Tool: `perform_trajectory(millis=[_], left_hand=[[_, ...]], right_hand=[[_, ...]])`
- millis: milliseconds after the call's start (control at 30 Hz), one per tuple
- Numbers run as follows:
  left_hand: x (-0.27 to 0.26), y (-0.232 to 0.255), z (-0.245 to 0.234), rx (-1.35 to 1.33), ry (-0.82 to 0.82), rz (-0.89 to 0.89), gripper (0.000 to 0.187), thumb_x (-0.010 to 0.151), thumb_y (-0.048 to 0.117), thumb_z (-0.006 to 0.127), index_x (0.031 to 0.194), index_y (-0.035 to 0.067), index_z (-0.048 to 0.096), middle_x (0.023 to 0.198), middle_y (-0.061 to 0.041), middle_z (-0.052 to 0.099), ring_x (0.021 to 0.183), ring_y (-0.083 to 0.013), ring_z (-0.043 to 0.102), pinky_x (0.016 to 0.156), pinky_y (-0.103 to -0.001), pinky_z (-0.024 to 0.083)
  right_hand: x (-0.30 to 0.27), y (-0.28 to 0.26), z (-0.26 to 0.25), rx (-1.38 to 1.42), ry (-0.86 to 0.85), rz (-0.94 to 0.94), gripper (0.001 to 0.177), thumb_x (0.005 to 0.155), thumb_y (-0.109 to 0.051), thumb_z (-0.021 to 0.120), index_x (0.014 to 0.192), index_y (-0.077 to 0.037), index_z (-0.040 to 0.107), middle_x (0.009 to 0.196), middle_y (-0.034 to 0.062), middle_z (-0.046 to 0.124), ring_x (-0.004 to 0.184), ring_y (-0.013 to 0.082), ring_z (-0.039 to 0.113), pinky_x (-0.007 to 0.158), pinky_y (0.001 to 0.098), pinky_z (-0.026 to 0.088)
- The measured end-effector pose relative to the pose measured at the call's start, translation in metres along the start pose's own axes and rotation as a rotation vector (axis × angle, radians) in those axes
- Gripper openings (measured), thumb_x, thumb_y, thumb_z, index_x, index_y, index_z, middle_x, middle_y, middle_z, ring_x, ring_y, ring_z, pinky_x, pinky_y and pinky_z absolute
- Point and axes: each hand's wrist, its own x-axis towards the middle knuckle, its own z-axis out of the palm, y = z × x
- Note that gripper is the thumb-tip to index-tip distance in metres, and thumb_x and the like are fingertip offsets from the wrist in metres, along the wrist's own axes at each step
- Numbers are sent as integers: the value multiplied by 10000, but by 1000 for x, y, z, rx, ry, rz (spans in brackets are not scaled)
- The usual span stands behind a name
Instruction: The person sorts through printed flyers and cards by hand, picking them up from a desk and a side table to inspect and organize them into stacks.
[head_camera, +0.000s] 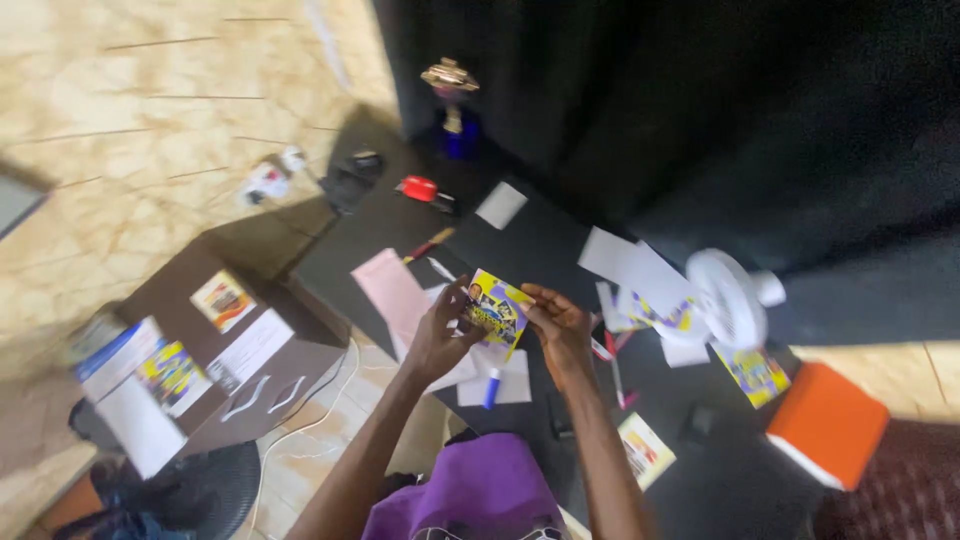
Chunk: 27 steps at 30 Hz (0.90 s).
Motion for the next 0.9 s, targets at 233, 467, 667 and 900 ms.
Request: perform_trajectory(millis=[233,467,667,900], left_hand=[[-77,-28,-105,-260,286,-130,337,941,101,735,1208,-88,656,986,-133,746,864,-142,699,743,-320,585],[-169,-36,-207,-298,661,-196,224,954,117,674,1107,-47,673,958,-108,790,869,-118,736,765,-264,592],[-244,-82,-274,-342,793,-166,226,971,140,685,1058,-68,668,957,-121,797,863,-118,735,739,-265,576],[-310,-110,-320,-427,949,-264,309,947,178,690,1155,-47,650,934,-130,788,718,-171,748,553,-308,614]], right_hand=[[-4,39,127,-114,-293,-17,397,869,-80,768,1241,23,676,1090,99,751,920,121,699,787,258,565],[-74,122,236,-445,-523,157,387,863,-228,769,1181,-19,699,960,69,771,833,108,727,702,256,587],[-113,199,301,-475,-545,248,354,886,-223,780,1117,40,727,806,89,762,634,131,688,594,272,560],[-132,261,354,-579,-509,322,288,872,-198,798,1018,34,708,744,114,746,555,153,664,523,298,549]])
